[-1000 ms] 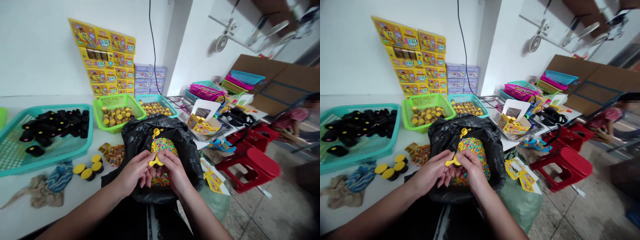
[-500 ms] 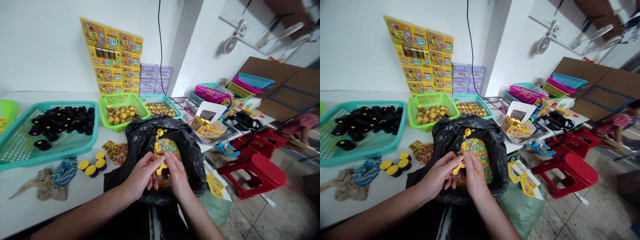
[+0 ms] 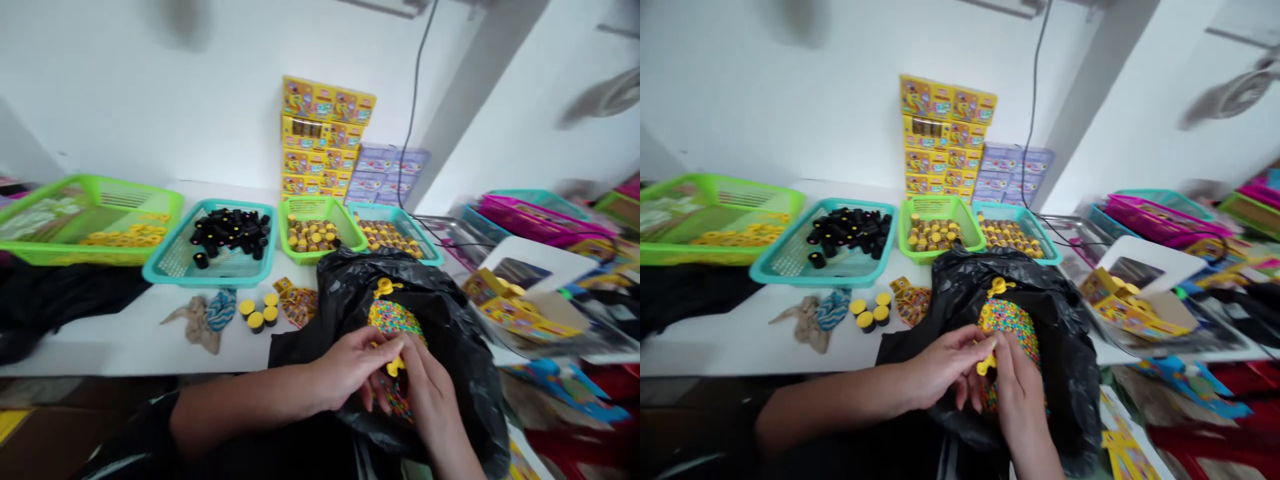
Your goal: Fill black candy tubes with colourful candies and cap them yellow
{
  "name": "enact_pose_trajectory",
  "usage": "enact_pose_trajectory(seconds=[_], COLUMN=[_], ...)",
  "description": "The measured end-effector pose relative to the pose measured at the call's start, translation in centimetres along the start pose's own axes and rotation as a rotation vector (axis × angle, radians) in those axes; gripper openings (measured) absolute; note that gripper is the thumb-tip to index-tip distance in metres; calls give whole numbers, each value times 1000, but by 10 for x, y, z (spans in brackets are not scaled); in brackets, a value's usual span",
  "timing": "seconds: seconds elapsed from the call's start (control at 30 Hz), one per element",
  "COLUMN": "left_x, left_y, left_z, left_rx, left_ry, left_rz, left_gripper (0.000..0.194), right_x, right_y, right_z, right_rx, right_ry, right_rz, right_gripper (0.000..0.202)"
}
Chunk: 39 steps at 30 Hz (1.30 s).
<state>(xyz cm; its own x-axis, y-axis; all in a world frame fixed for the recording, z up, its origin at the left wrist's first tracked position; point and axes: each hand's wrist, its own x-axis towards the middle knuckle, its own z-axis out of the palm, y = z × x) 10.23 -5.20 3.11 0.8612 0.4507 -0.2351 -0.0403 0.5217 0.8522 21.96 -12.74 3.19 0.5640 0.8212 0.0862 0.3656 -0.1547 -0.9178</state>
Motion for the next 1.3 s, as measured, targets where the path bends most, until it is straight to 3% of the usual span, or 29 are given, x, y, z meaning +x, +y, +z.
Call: enact_pose_trajectory(seconds=[0.17,0.3,0.4,0.63,0.83,1.1,1.3], left_x=[3,1,-1,0,5,6,4], left_y=[2,7,8,5,4,2,3], left_z=[-3,-4,-6,-11,-13,-9,-9], left_rx=[-101,-151,-135,-117,-99,-34,-60], left_ry=[99,172,160,64,97,157,103], left_rz=[25,86,97,101,59,51,28], left_gripper=[51,47,42,35,35,35,35], right_x=[-1,-8,-10,-1,1,3,3], right_y=[0,-2,-4,-7,-3,2,2], right_z=[3,5,5,3,8,9,11], right_rx=[-46,-31,-38,234,419,335,390], right_ry=[2,64,49,109,81,87,67], right_rz=[11,-142,-198,-2,108,52,94], right_gripper=[51,39,37,26,24,22,21])
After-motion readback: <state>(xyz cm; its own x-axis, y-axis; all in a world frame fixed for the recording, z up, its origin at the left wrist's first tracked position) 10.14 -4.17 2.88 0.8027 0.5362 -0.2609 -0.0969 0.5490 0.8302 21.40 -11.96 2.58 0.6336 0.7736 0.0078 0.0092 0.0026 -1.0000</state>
